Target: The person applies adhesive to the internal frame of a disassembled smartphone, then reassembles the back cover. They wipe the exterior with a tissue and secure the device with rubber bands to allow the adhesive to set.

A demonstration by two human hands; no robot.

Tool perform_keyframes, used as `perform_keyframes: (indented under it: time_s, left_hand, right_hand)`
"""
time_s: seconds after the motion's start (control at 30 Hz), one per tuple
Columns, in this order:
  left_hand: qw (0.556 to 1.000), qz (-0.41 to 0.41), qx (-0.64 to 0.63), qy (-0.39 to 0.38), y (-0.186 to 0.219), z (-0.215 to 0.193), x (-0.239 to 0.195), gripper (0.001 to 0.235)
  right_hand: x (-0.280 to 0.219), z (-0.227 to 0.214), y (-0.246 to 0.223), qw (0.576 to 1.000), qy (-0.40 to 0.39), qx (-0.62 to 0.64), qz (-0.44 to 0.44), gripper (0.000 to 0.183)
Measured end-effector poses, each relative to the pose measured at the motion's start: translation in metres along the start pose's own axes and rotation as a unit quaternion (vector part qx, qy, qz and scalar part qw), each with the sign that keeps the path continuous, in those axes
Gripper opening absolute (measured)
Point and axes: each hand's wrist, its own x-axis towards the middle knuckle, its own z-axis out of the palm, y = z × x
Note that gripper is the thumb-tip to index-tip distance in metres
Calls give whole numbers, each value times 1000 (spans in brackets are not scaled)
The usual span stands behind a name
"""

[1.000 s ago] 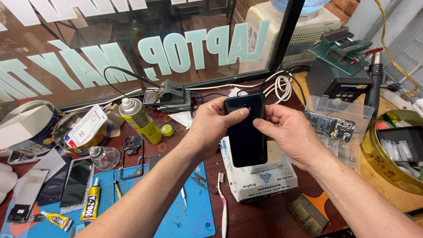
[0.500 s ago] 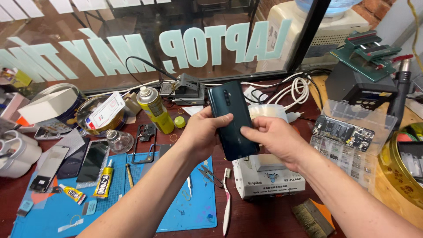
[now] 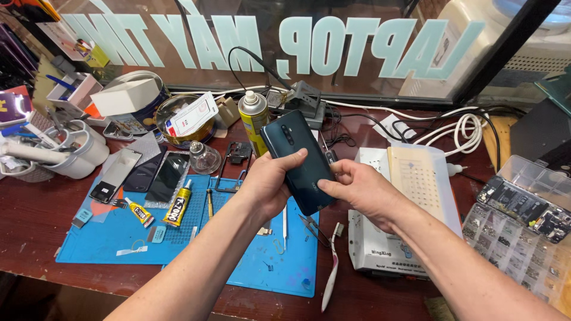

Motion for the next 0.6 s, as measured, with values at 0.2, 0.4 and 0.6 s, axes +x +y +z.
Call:
perform_keyframes:
  time_s: [0.2, 0.4, 0.6]
  left_hand:
    - [996, 9, 88, -1, 23, -10, 28, 22]
    - [991, -27, 130, 20, 39, -23, 51, 21]
    - [989, -32, 143, -1, 36, -33, 73, 22]
  right_hand:
    - [37, -21, -6, 999, 2, 12, 44, 27]
    - [100, -105, -37, 963, 265, -53, 1, 16]
    - [179, -126, 7, 909, 250, -329, 61, 23]
